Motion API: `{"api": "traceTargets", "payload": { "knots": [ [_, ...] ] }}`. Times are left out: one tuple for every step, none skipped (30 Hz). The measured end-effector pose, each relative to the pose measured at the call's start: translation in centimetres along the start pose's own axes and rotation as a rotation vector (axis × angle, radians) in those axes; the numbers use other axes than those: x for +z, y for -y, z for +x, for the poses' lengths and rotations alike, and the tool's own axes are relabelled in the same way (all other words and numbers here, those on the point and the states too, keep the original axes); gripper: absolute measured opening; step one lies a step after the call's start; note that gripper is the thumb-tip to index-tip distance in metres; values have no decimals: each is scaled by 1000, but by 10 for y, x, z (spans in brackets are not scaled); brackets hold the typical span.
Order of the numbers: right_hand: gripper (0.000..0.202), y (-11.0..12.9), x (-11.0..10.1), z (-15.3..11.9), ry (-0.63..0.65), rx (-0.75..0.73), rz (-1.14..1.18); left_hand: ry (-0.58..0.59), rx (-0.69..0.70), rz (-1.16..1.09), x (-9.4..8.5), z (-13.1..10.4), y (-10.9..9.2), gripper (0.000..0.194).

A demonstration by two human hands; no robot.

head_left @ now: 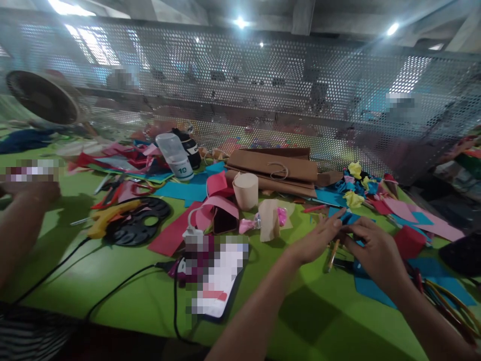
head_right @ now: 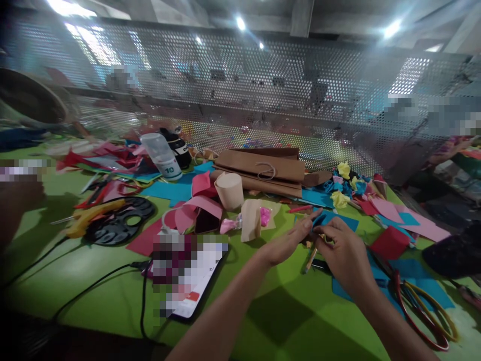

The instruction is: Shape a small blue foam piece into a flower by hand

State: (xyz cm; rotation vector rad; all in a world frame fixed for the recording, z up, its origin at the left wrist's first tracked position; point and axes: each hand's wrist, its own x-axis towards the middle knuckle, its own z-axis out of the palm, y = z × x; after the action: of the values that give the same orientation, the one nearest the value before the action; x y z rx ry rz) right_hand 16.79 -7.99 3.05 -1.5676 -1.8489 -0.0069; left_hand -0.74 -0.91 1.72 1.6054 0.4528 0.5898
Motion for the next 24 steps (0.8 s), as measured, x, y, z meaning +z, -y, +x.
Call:
{"api": "traceTargets", "payload": {
  "knots": [
    [24, -1, 1, 0, 1, 10, 16, -4, 15, 4, 0, 0, 0, 72],
    [24, -2, 2, 1, 3, 23, 36, -8, 29, 6, 0, 0, 1, 71],
    [23, -3, 2, 1, 4, 36, 54, -9, 42, 4, 0, 0, 1, 71],
    [22, -4, 3, 1, 4, 49, 70, -7, 53, -3, 0, 1, 1, 70],
    [22, -5, 3, 1, 4, 59, 82, -3, 64, -9, -1, 1, 2, 69],
    [22, -6, 2, 2, 1, 66, 94, 1, 73, -11, -1, 1, 2, 69],
    [23, -6, 1, 2, 2, 68, 104, 5, 78, -10, -1, 2, 2, 68],
    [24, -6, 0, 3, 6, 68, 116, 9, 80, -6, -2, 3, 3, 68],
    [25, -6, -1, 4, 13, 66, 133, 13, 80, -5, -2, 3, 3, 67],
    [26, -6, -3, 5, 24, 62, 153, 17, 80, -7, -3, 3, 2, 66],
    [27, -6, -5, 6, 39, 55, 174, 20, 81, -12, -3, 4, 2, 65],
    [27, -7, -8, 7, 59, 48, 190, 21, 84, -19, -3, 4, 2, 63],
    [27, -9, -10, 8, 80, 43, 202, 21, 88, -25, -3, 4, 2, 62],
    [27, -11, -12, 9, 101, 39, 206, 19, 93, -30, -3, 4, 1, 61],
    [25, -13, -14, 10, 119, 38, 203, 17, 97, -31, -3, 4, 1, 60],
    [24, -15, -15, 11, 136, 39, 197, 16, 100, -31, -4, 4, 1, 60],
    [23, -17, -16, 11, 149, 42, 193, 18, 101, -32, -4, 4, 0, 59],
    [22, -19, -17, 12, 164, 42, 192, 22, 99, -35, -4, 3, 0, 59],
    [22, -21, -18, 12, 179, 42, 191, 26, 93, -39, -4, 3, -1, 60],
    [21, -23, -18, 12, 195, 43, 191, 31, 80, -39, -4, 2, -3, 61],
    [22, -24, -18, 11, 212, 45, 193, 35, 62, -34, -4, 1, -4, 62],
    [22, -25, -18, 11, 227, 49, 198, 39, 40, -24, -4, 1, -6, 64],
    [22, -25, -19, 11, 237, 53, 205, 41, 21, -11, -4, 0, -8, 65],
    [22, -25, -19, 11, 244, 57, 213, 42, 7, 4, -5, -1, -9, 66]
  ]
}}
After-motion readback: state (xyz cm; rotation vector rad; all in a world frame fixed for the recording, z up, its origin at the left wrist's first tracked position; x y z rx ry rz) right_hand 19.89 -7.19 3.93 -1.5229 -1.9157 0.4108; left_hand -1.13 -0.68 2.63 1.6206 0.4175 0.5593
